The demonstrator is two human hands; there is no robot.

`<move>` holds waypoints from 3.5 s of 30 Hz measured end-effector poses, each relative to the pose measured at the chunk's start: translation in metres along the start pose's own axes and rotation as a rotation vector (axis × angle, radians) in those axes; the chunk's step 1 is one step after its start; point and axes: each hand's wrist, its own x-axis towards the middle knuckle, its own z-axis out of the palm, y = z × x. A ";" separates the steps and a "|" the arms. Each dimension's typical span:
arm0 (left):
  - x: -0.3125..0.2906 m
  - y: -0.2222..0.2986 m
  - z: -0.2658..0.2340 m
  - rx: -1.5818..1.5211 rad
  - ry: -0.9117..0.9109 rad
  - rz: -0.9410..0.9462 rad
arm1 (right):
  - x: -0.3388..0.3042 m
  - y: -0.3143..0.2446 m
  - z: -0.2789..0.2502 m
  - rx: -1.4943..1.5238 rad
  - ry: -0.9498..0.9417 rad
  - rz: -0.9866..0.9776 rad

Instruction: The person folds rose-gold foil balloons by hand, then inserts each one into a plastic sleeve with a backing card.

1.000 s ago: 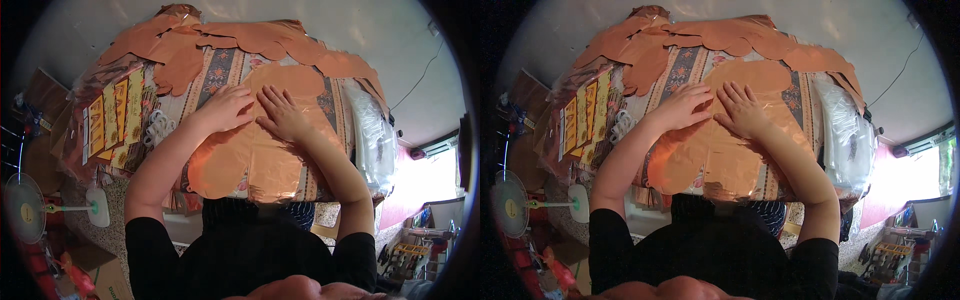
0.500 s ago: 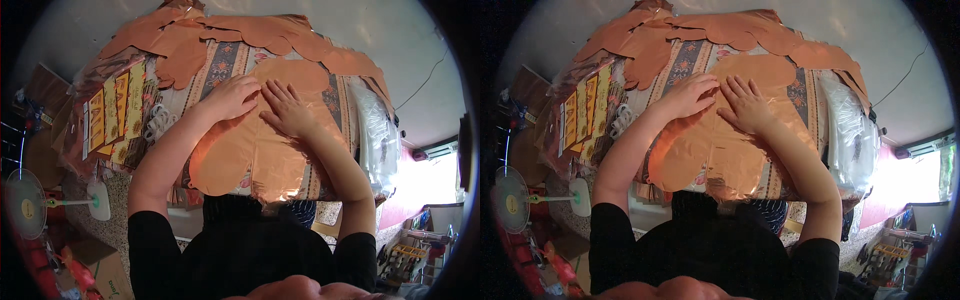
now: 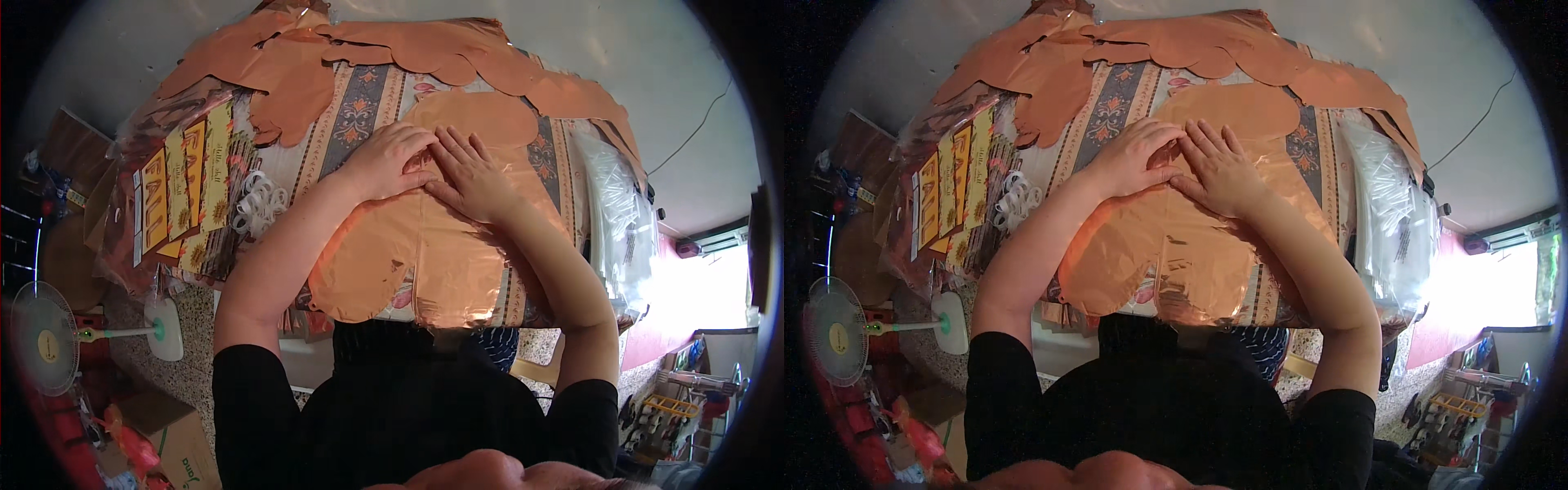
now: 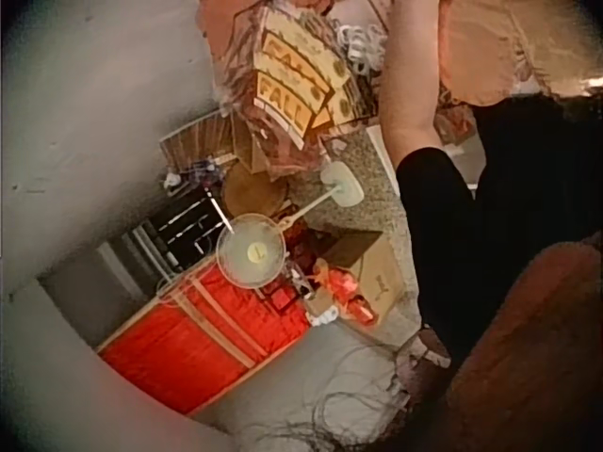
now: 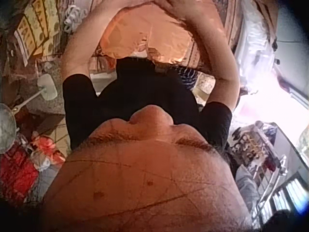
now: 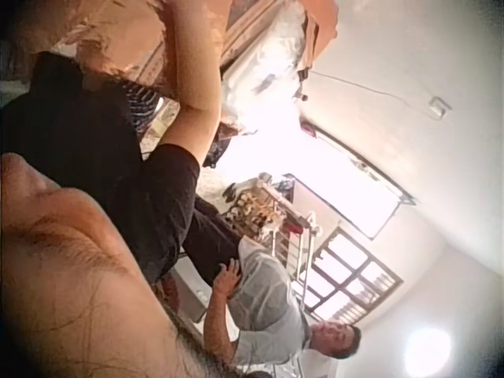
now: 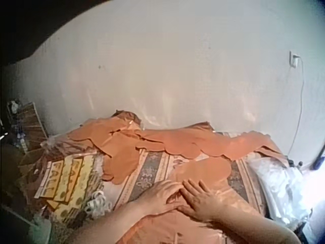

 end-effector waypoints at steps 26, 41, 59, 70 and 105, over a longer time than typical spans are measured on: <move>0.005 -0.004 0.003 -0.040 -0.033 0.032 | -0.230 -0.053 -0.097 0.777 -0.875 0.210; 0.002 0.002 -0.002 -0.064 -0.055 0.004 | 0.031 0.166 -0.053 -0.190 -0.030 0.725; 0.002 0.000 -0.004 -0.063 -0.075 -0.028 | 0.004 0.246 -0.115 0.279 0.467 0.849; 0.004 0.004 -0.003 -0.082 -0.065 -0.043 | 0.020 0.258 -0.070 0.683 0.068 0.908; -0.002 0.002 -0.005 -0.066 -0.053 -0.040 | 0.030 0.247 -0.059 0.600 0.323 0.885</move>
